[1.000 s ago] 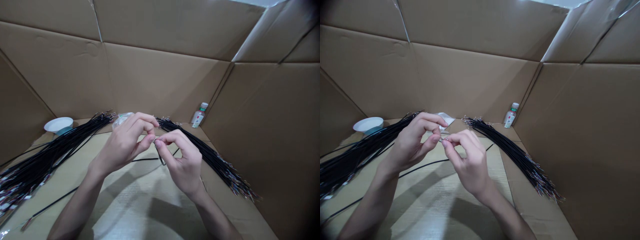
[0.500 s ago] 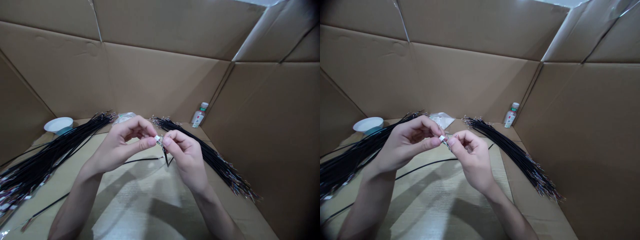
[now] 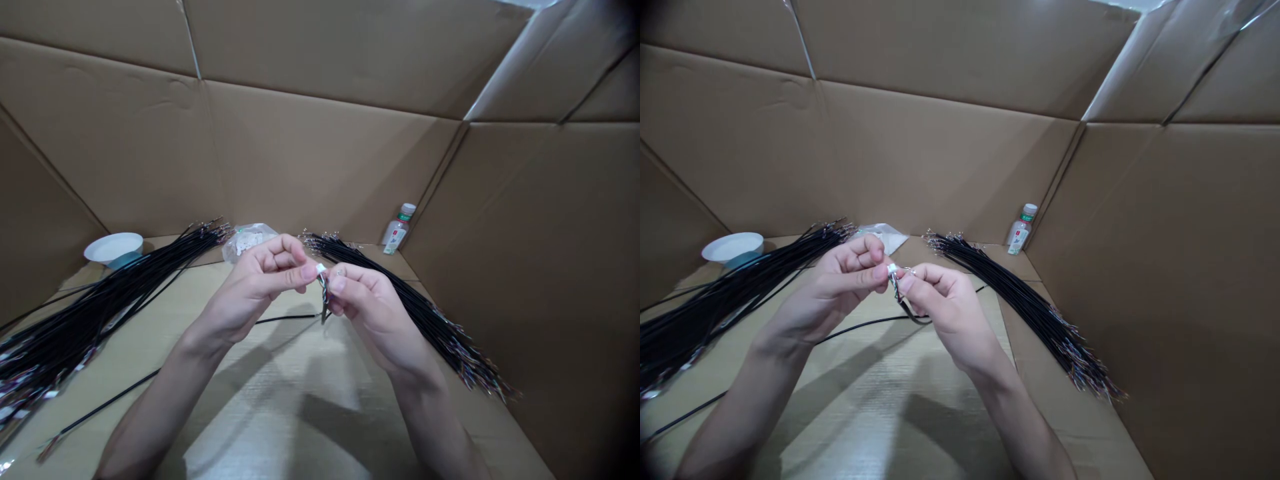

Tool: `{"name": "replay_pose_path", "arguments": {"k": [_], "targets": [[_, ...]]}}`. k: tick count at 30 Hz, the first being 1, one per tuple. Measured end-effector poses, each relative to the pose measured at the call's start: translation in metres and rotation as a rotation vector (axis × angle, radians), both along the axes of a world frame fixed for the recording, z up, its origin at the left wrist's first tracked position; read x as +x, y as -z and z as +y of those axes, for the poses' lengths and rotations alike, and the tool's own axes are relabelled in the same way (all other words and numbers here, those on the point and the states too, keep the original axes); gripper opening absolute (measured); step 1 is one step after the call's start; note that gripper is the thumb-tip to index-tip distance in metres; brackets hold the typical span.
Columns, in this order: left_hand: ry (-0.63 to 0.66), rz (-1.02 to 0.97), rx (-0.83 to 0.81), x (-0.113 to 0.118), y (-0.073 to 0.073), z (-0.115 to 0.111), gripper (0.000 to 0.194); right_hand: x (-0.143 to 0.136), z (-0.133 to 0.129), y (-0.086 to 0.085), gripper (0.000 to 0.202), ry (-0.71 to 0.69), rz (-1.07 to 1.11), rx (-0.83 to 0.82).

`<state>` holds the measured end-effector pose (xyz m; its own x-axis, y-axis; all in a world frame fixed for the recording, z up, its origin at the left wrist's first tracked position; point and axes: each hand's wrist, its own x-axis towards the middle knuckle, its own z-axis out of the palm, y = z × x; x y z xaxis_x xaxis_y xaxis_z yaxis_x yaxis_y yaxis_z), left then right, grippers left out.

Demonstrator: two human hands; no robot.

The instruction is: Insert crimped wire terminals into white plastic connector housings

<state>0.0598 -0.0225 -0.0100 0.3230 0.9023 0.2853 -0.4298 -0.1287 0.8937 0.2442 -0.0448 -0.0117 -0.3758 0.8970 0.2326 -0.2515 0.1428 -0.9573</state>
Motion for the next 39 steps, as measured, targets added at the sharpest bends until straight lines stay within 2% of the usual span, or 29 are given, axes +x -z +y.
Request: {"name": "replay_pose_path", "arguments": {"k": [8,14,17,23,27,35,37,39], "targets": [[0.032,-0.021,0.035,0.0,0.003,0.001,0.023,0.002,0.001,0.0,0.031,0.051,-0.064,0.02],[0.028,-0.011,0.069,0.0,0.005,0.0,0.022,0.002,0.002,0.002,0.03,0.021,-0.035,-0.004],[-0.059,0.066,0.165,-0.001,0.003,-0.002,0.019,0.001,0.002,0.002,0.033,0.008,-0.013,0.005],[-0.28,0.284,0.509,-0.007,-0.003,-0.008,0.014,0.001,0.0,0.001,0.031,0.018,-0.036,0.07],[-0.263,0.357,0.599,-0.011,-0.003,-0.006,0.013,0.002,-0.002,-0.002,0.028,0.036,-0.071,0.094],[-0.176,0.314,0.632,-0.01,0.0,0.001,0.016,0.0,-0.006,-0.005,0.025,0.111,-0.086,0.136],[-0.2,0.288,0.64,-0.008,0.002,0.003,0.017,-0.001,-0.004,-0.002,0.026,0.142,-0.074,0.16],[-0.281,0.255,0.658,-0.006,0.005,0.006,0.017,-0.004,0.0,0.002,0.025,0.186,-0.043,0.18]]}}
